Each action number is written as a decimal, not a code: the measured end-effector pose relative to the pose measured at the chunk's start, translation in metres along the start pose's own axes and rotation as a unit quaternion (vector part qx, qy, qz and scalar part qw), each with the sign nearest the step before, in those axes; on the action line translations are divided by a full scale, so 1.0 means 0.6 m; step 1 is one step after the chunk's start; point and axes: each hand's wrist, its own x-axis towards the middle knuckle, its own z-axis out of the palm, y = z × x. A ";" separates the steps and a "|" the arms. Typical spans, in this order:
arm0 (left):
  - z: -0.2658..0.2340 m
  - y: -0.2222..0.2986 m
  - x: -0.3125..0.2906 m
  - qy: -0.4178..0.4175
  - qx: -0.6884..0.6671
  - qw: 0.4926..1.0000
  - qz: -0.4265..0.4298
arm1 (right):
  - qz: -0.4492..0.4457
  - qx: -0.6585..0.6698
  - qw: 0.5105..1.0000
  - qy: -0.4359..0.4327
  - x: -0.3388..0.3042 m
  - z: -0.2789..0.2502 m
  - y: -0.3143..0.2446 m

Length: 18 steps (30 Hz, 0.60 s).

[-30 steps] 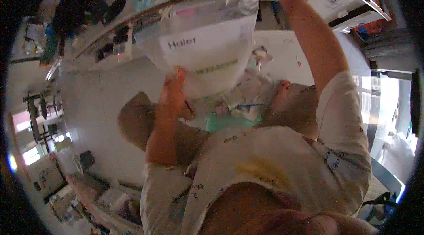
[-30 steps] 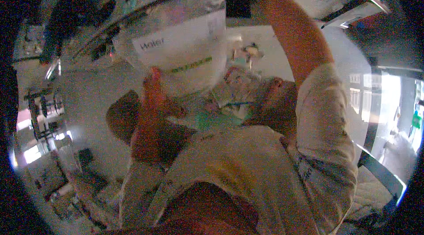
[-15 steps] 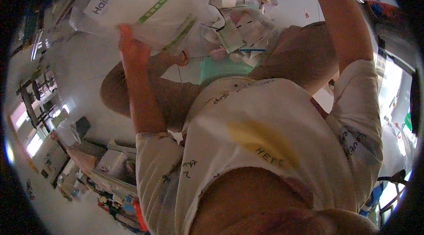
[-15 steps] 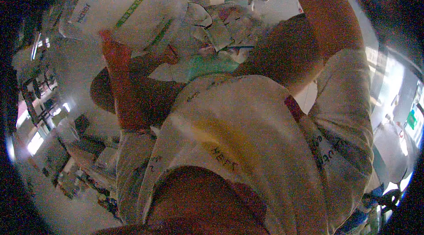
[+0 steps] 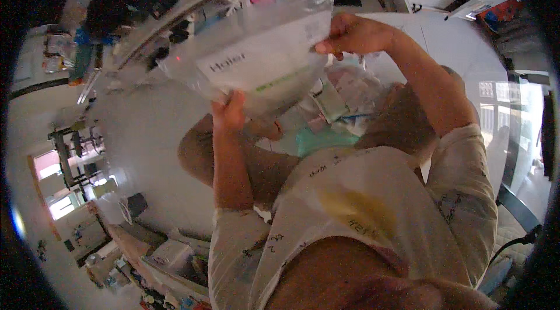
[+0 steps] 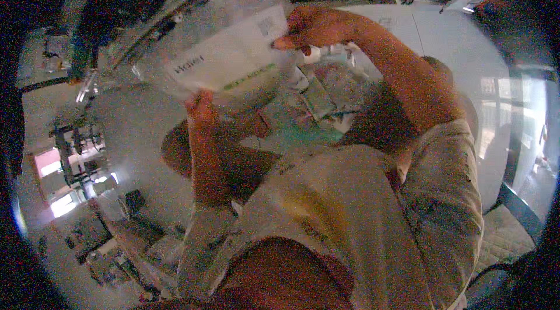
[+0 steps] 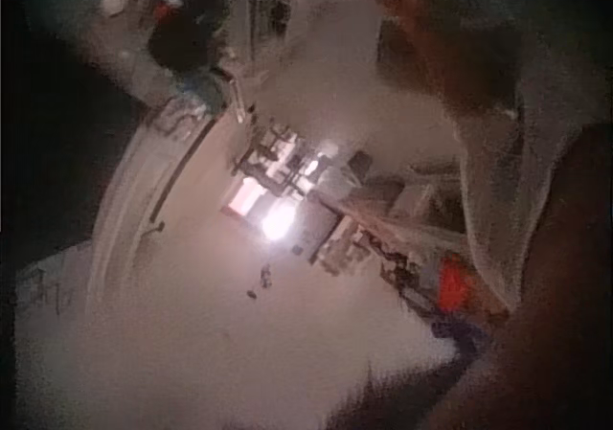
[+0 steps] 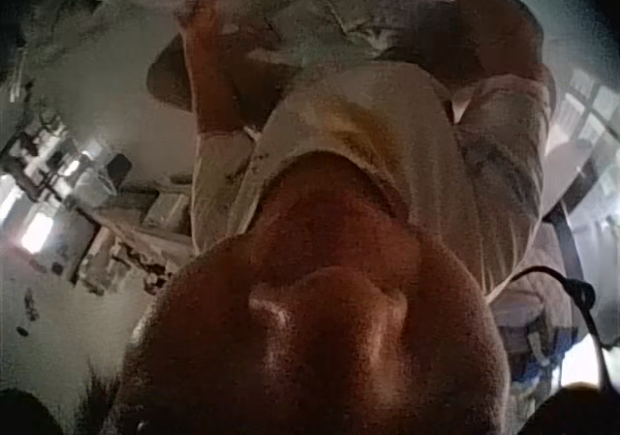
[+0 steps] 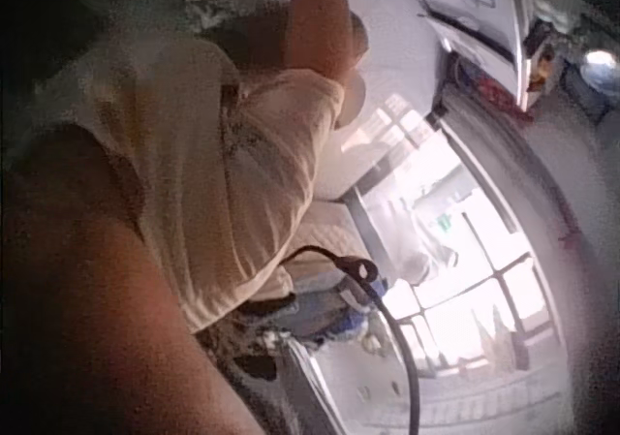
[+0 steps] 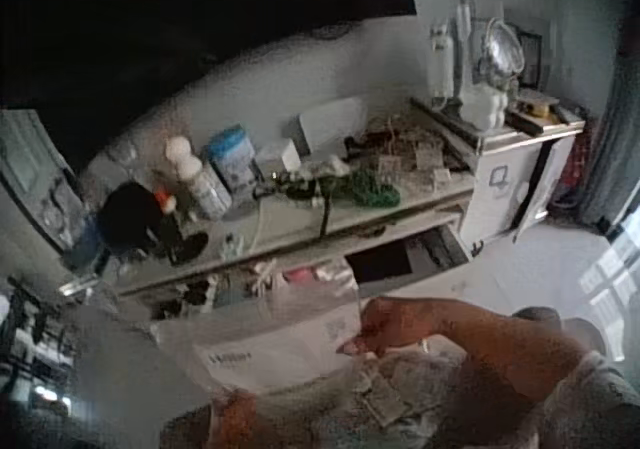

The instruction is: The person cleans various household items with a green cloth while organizing a drawer, including a small blue container, a black case, and electronic accessories, before placing them back into the drawer or a plastic bag.

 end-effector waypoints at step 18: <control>0.140 0.258 0.077 0.014 0.301 0.759 0.577 | -0.486 0.099 0.832 0.248 0.019 -0.141 -0.038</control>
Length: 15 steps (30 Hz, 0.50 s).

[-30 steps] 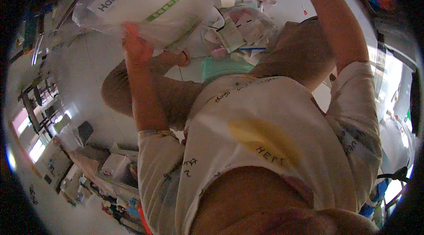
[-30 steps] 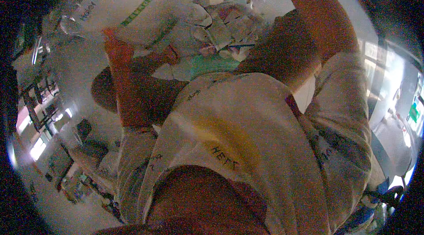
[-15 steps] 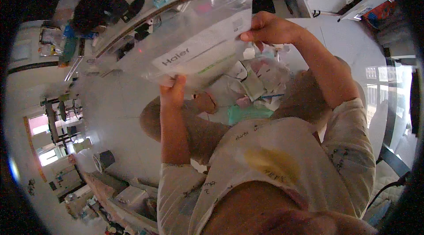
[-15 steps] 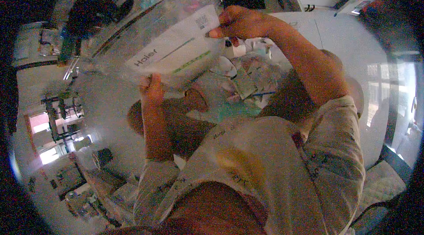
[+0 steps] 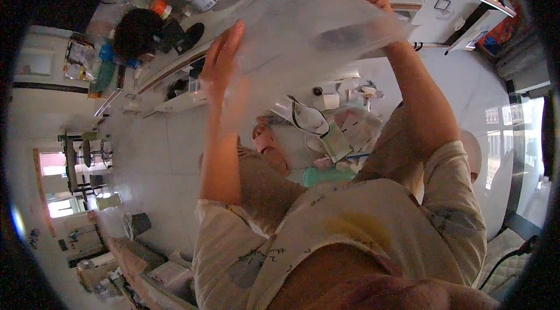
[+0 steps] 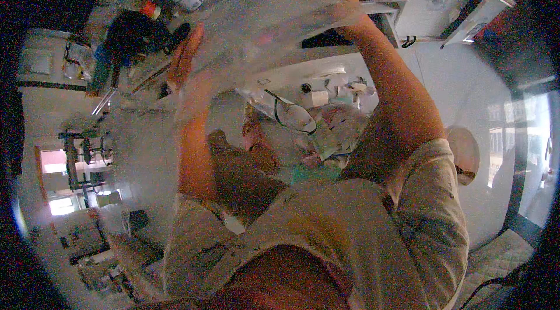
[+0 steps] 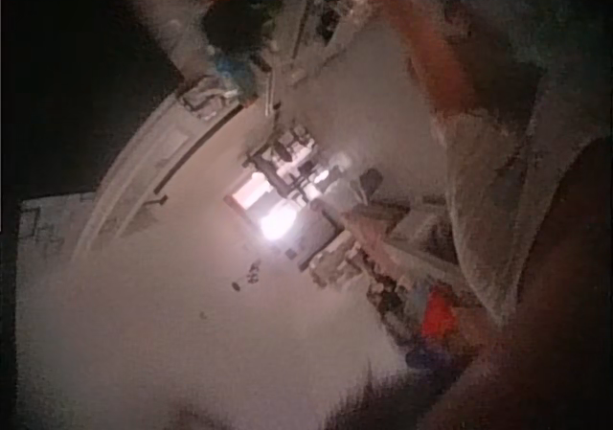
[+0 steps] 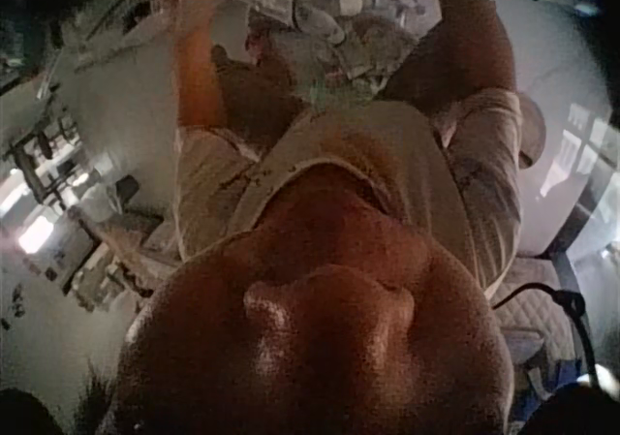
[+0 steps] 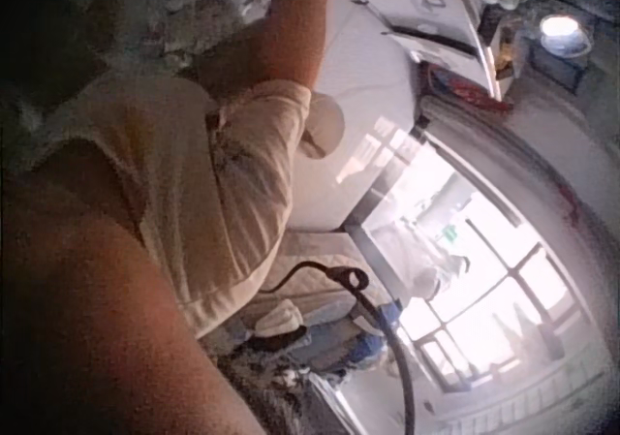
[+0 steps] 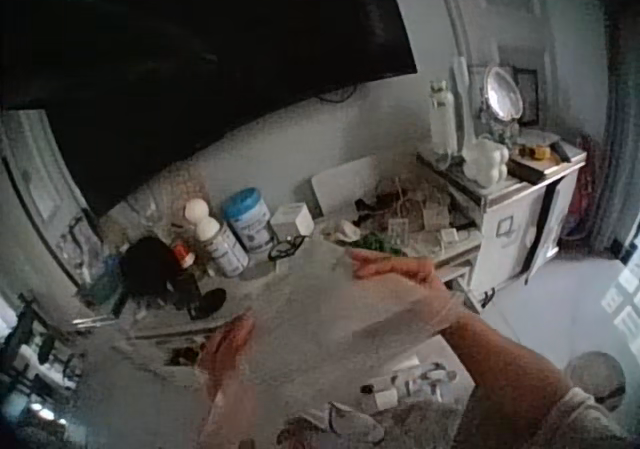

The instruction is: The person cleans various household items with a green cloth while organizing a drawer, including a small blue container, a black case, and electronic accessories, before placing them back into the drawer or a plastic bag.

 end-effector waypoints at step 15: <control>0.121 -0.213 0.029 0.092 0.034 0.995 0.003 | 0.268 0.269 0.903 0.200 0.034 0.008 0.120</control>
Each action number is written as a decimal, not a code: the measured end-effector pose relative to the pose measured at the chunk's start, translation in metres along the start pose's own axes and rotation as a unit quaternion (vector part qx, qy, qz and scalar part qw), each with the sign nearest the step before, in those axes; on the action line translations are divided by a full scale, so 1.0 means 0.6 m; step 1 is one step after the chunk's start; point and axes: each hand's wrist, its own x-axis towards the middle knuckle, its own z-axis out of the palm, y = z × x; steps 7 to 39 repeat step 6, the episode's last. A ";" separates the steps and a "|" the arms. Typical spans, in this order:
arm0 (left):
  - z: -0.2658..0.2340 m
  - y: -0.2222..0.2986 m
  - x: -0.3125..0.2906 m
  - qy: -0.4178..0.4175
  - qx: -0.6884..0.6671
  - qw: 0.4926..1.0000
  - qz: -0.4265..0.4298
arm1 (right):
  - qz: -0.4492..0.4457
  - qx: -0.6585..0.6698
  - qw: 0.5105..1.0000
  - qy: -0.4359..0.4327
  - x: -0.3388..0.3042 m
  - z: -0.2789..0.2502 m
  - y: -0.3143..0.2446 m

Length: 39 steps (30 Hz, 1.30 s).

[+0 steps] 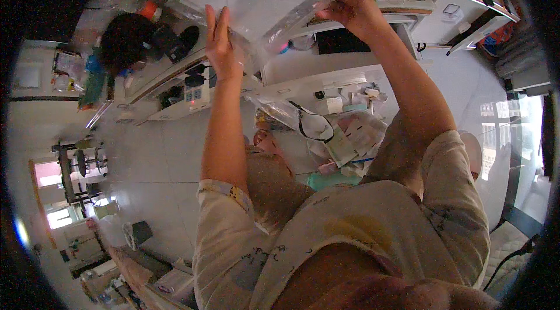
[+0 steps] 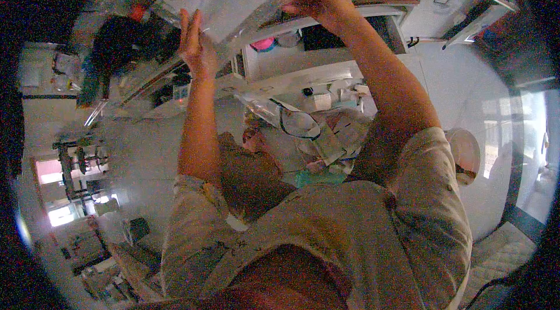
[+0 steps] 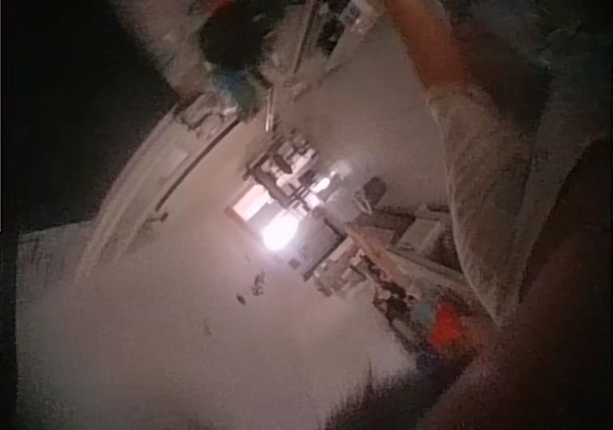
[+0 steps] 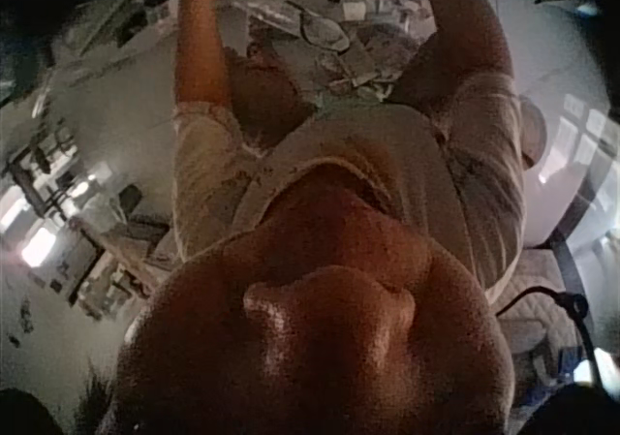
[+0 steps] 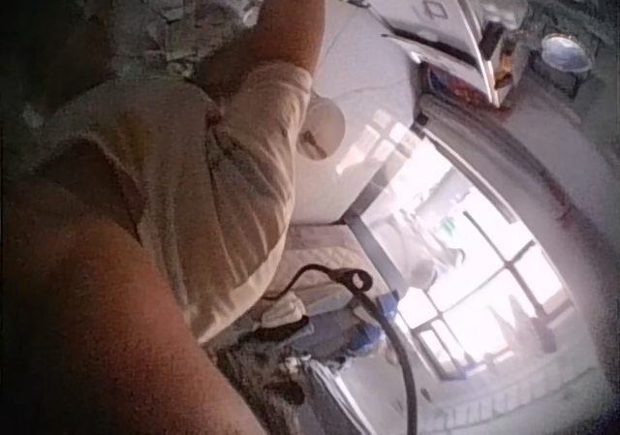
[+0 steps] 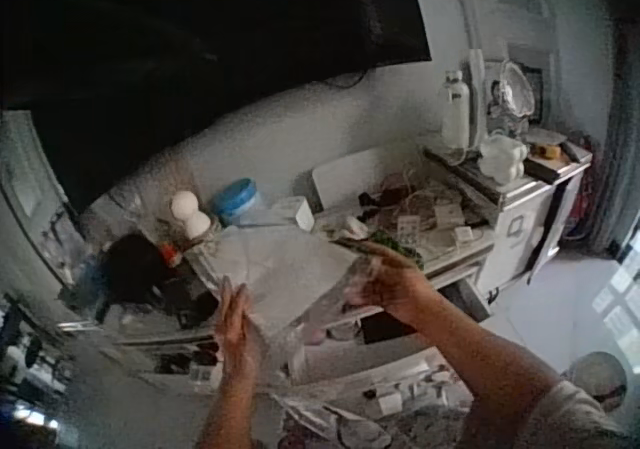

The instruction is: The person cleans various household items with a green cloth while organizing a drawer, including a small blue container, a black case, and electronic accessories, before placing them back into the drawer or a plastic bag.

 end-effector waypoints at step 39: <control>0.037 -0.050 -0.023 -0.030 -0.039 0.998 -0.042 | 0.014 0.009 1.000 -0.024 -0.006 -0.020 0.024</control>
